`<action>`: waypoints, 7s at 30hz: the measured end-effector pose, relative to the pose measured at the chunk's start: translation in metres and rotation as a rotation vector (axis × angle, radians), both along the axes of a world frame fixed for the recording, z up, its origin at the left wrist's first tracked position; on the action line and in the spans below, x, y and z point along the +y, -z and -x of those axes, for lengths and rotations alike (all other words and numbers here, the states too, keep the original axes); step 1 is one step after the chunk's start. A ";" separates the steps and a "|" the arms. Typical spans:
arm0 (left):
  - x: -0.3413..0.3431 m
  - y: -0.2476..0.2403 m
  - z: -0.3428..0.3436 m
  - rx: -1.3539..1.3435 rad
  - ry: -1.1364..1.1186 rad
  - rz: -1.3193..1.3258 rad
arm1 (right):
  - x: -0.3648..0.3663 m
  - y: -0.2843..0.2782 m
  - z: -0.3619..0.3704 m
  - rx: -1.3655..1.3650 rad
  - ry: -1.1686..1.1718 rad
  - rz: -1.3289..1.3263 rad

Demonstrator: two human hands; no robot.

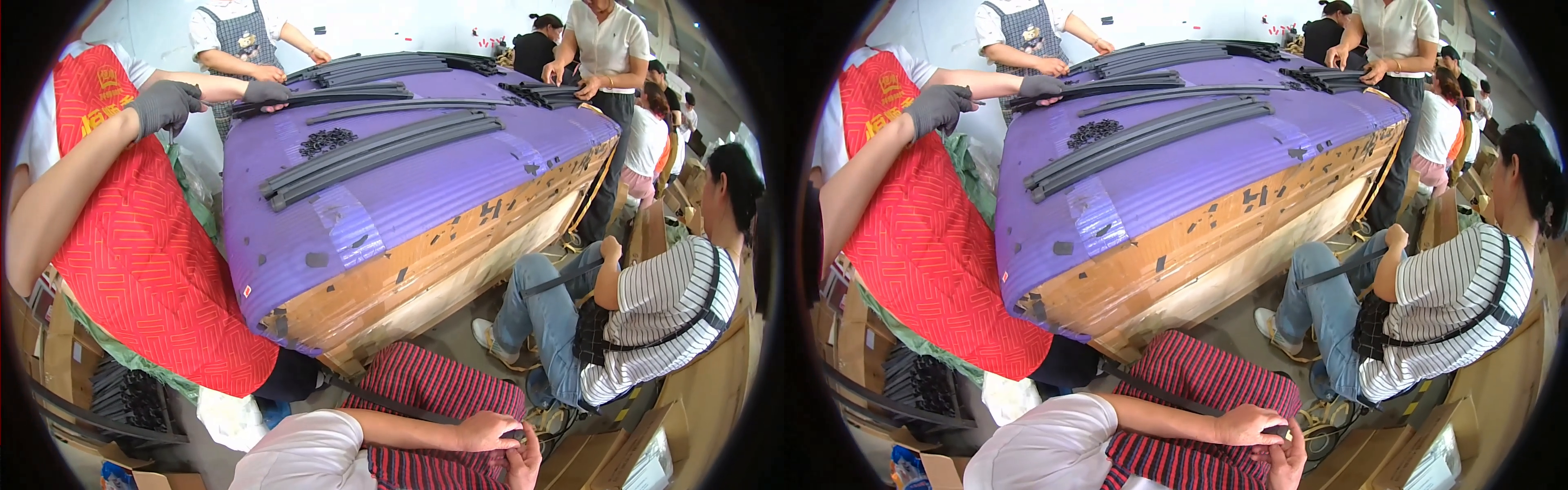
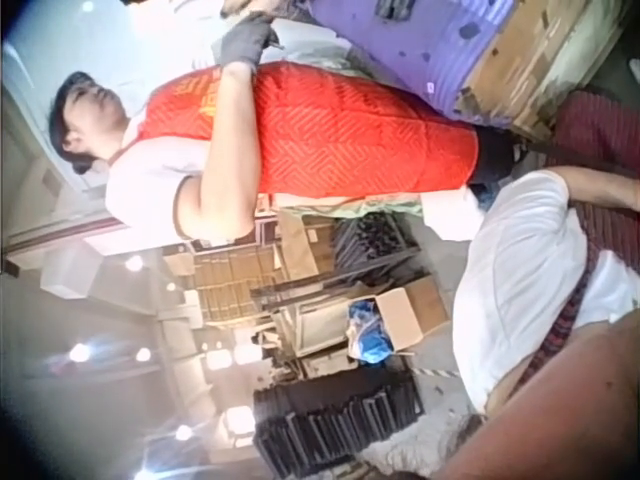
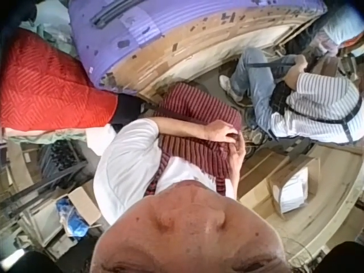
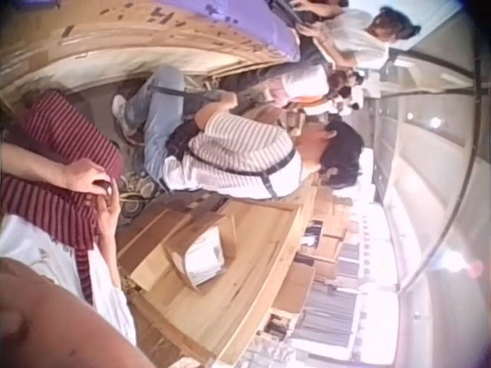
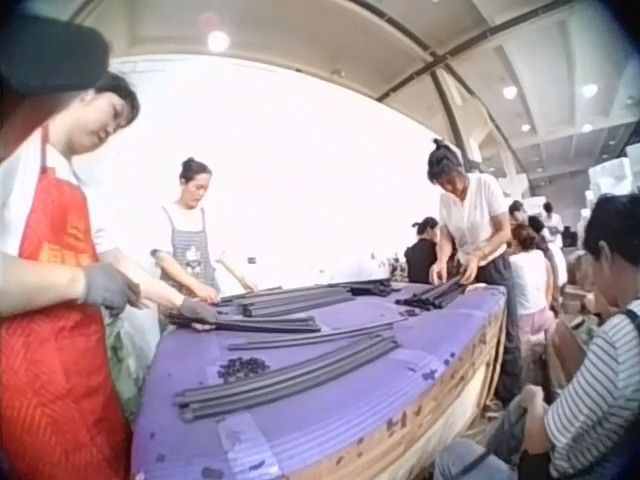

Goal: Attaching black structural component straps or end caps onto long rubber and metal strips during product fabrication.

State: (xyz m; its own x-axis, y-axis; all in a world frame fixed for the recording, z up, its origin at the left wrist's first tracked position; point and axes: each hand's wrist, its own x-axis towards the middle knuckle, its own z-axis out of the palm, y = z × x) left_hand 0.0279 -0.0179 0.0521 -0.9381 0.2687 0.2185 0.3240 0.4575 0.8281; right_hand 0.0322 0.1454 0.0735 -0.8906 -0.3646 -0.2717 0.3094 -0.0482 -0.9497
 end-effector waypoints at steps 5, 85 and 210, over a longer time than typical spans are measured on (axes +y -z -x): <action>0.001 0.003 -0.002 0.033 -0.004 -0.036 | -0.001 0.002 -0.002 0.193 -0.039 -0.188; 0.007 0.020 -0.010 -0.187 0.096 -0.010 | 0.012 0.008 0.008 0.135 -0.125 -0.267; -0.041 -0.074 0.002 -0.867 0.235 -0.528 | -0.028 -0.046 0.032 0.687 -0.203 -0.109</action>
State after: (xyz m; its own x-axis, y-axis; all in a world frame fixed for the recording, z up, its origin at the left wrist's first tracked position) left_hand 0.0256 -0.0593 0.1263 -0.7660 0.5309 -0.3624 -0.4435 -0.0284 0.8958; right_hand -0.0001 0.1175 0.1196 -0.7908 -0.5440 0.2805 -0.3658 0.0526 -0.9292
